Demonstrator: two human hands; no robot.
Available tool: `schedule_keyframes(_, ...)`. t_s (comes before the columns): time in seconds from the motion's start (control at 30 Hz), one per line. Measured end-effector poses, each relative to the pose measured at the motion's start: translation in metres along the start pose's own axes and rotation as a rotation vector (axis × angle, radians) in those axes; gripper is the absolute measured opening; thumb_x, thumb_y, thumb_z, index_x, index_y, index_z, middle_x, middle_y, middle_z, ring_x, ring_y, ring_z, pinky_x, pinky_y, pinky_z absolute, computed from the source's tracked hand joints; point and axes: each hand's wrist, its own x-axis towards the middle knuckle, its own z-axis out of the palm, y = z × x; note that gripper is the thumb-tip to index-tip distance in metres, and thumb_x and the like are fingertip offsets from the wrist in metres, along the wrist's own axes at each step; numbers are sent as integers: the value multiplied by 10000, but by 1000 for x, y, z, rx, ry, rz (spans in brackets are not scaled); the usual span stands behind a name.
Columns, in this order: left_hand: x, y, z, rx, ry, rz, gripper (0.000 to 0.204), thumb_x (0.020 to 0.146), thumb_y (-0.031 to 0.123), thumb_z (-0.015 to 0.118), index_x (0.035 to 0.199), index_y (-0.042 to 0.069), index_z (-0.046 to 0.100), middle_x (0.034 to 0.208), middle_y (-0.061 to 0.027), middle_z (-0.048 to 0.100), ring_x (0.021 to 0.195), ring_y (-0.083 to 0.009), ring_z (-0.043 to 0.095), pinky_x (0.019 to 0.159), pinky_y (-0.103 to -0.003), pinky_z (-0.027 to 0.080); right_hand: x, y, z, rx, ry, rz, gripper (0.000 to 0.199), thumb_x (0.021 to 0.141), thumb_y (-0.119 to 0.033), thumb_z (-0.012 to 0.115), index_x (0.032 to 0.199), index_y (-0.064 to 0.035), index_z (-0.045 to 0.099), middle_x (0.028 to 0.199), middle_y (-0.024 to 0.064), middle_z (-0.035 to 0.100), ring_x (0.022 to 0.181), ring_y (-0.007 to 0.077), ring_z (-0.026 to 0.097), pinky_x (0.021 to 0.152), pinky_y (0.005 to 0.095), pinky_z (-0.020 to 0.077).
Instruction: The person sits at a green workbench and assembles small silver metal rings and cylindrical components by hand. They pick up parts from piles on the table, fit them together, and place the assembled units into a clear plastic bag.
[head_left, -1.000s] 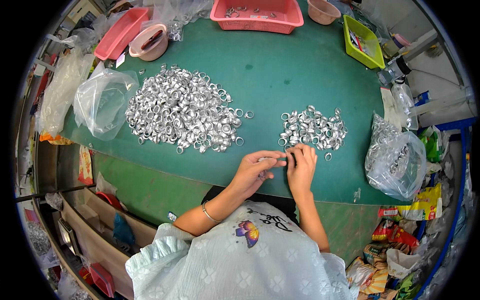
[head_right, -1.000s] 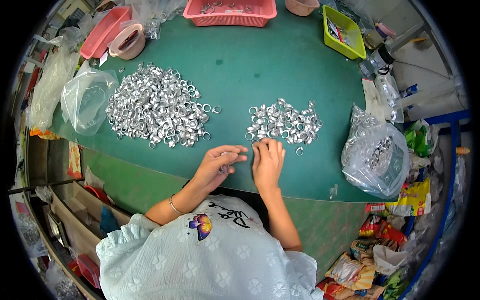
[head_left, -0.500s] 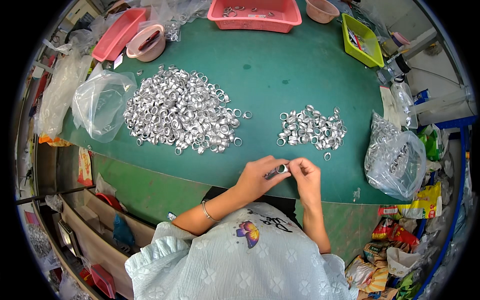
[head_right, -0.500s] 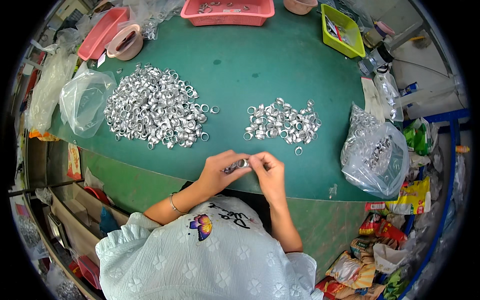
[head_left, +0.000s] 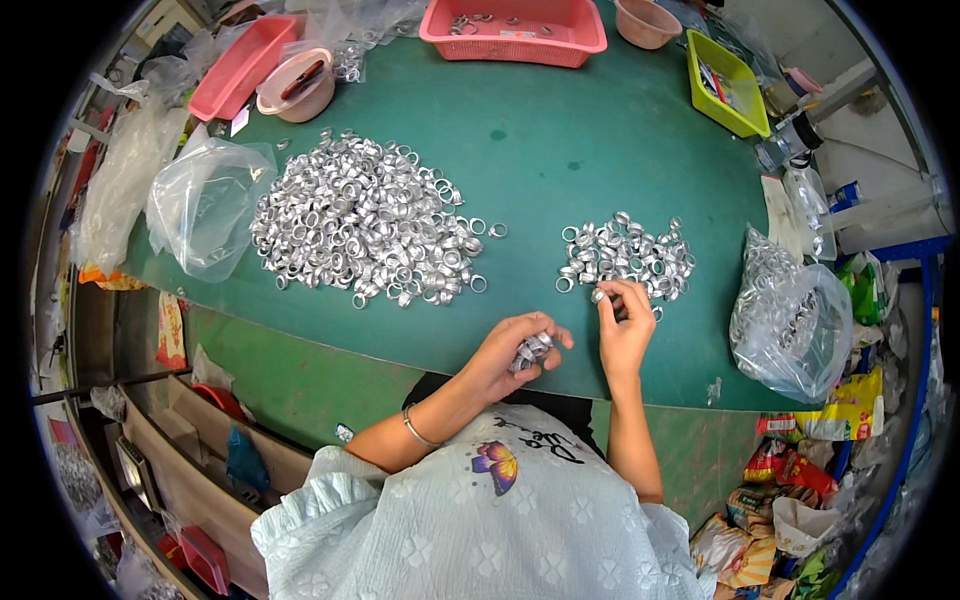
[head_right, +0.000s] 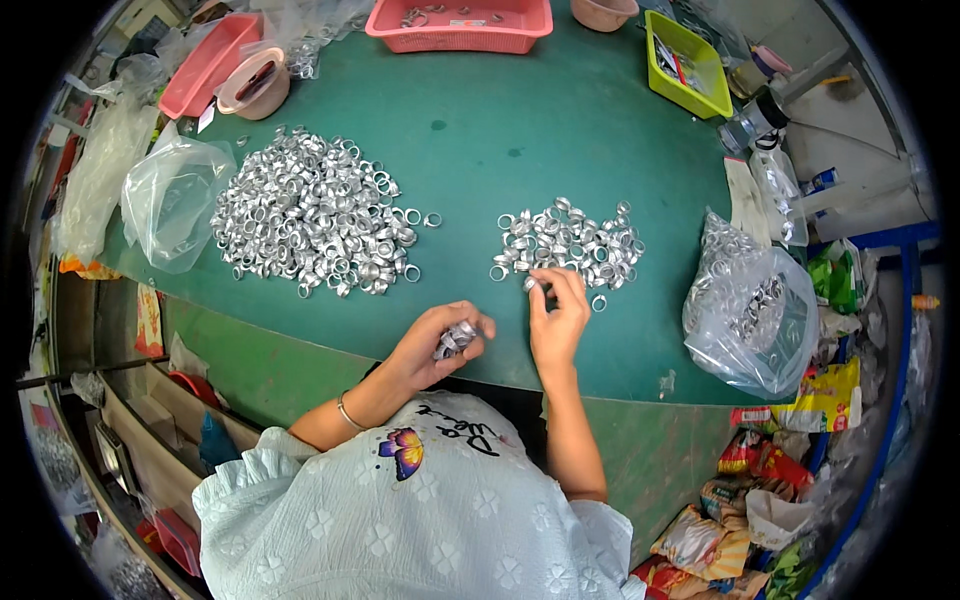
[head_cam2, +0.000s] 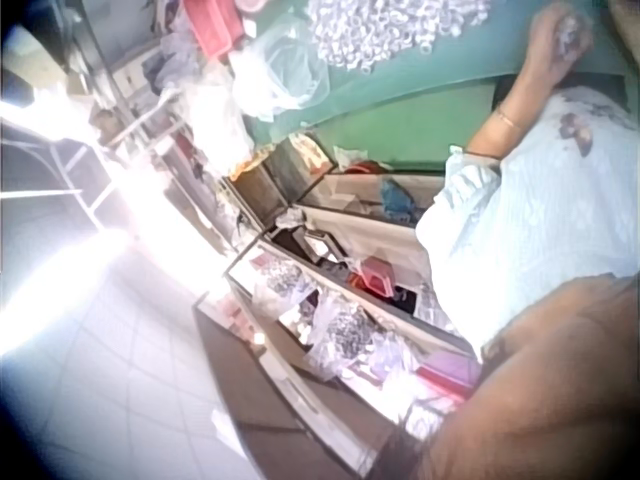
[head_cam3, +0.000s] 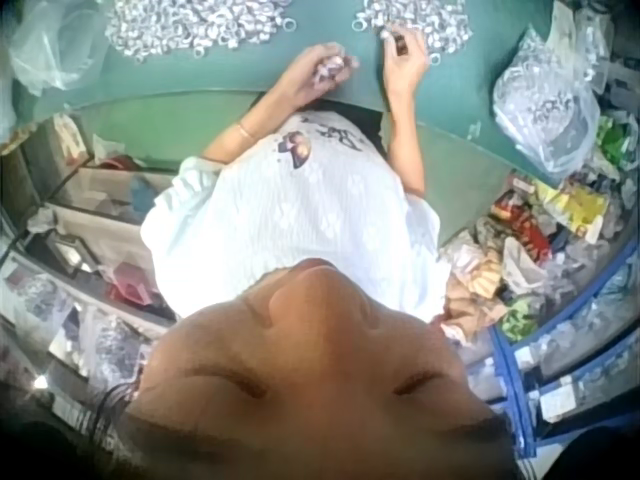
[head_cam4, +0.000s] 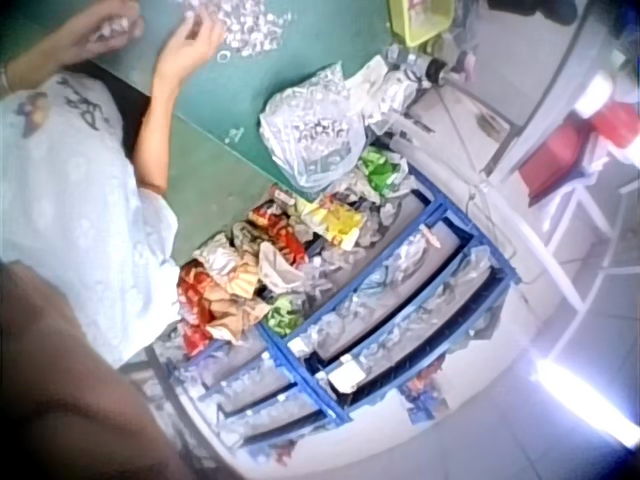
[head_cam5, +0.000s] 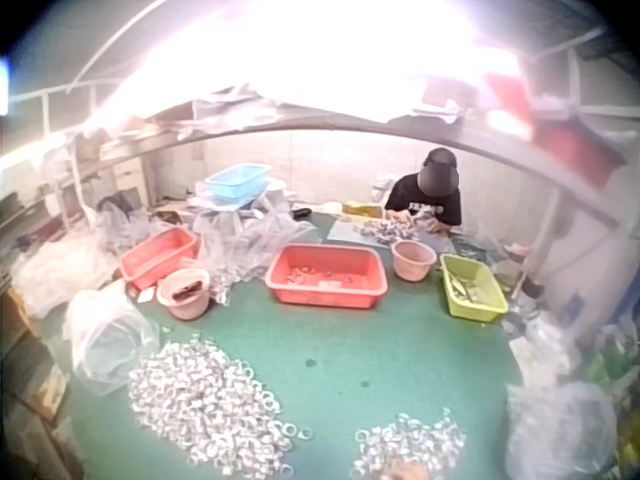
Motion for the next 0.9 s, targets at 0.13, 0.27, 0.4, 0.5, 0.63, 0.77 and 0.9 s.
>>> schedule_keyframes(0.13,3,-4,2,66,8,46,254,867,164,568,1066,6,550,756,-30,519,573,-76,463,354,-150,269,-16,-12,-9,624,-87,417,153,789,41,610,940,28,623,828,32,603,751,65,548,668,193,428)
schedule_keyframes(0.27,1,-6,12,221,43,28,314,840,145,615,1118,17,546,760,4,518,577,-42,435,382,-142,247,-35,-21,-1,572,-4,279,145,763,73,611,902,34,630,825,64,598,776,109,529,681,229,425)
schedule_keyframes(0.4,2,-9,14,272,93,79,298,819,120,638,1092,29,563,729,18,512,562,-27,422,388,-151,247,-34,-31,-4,204,-24,-143,176,718,97,596,871,20,640,825,99,588,771,191,528,682,271,424)
schedule_keyframes(0.5,1,-9,13,360,148,184,278,812,93,637,1076,36,570,720,13,527,538,-28,421,388,-157,258,-27,-35,-6,120,43,-176,179,732,94,557,872,16,636,832,113,591,776,226,536,679,295,433)
schedule_keyframes(0.63,-1,-7,15,495,215,344,229,799,56,634,1025,39,599,749,6,563,539,-15,436,400,-155,282,-4,-14,-3,-188,71,-196,221,736,27,602,953,-13,607,933,105,574,880,262,503,783,347,397)
schedule_keyframes(0.77,-5,-2,22,765,223,474,218,774,31,641,991,42,629,761,15,574,612,-14,460,501,-165,360,9,-1,10,-472,4,-237,195,697,-17,656,886,-32,614,959,85,530,873,270,477,764,368,368)
schedule_keyframes(0.9,-6,-1,21,865,275,514,223,766,26,642,988,46,630,732,23,558,661,-26,465,586,-186,411,4,3,7,-416,11,-220,167,676,-15,667,834,-37,619,873,73,543,844,265,490,749,366,368)
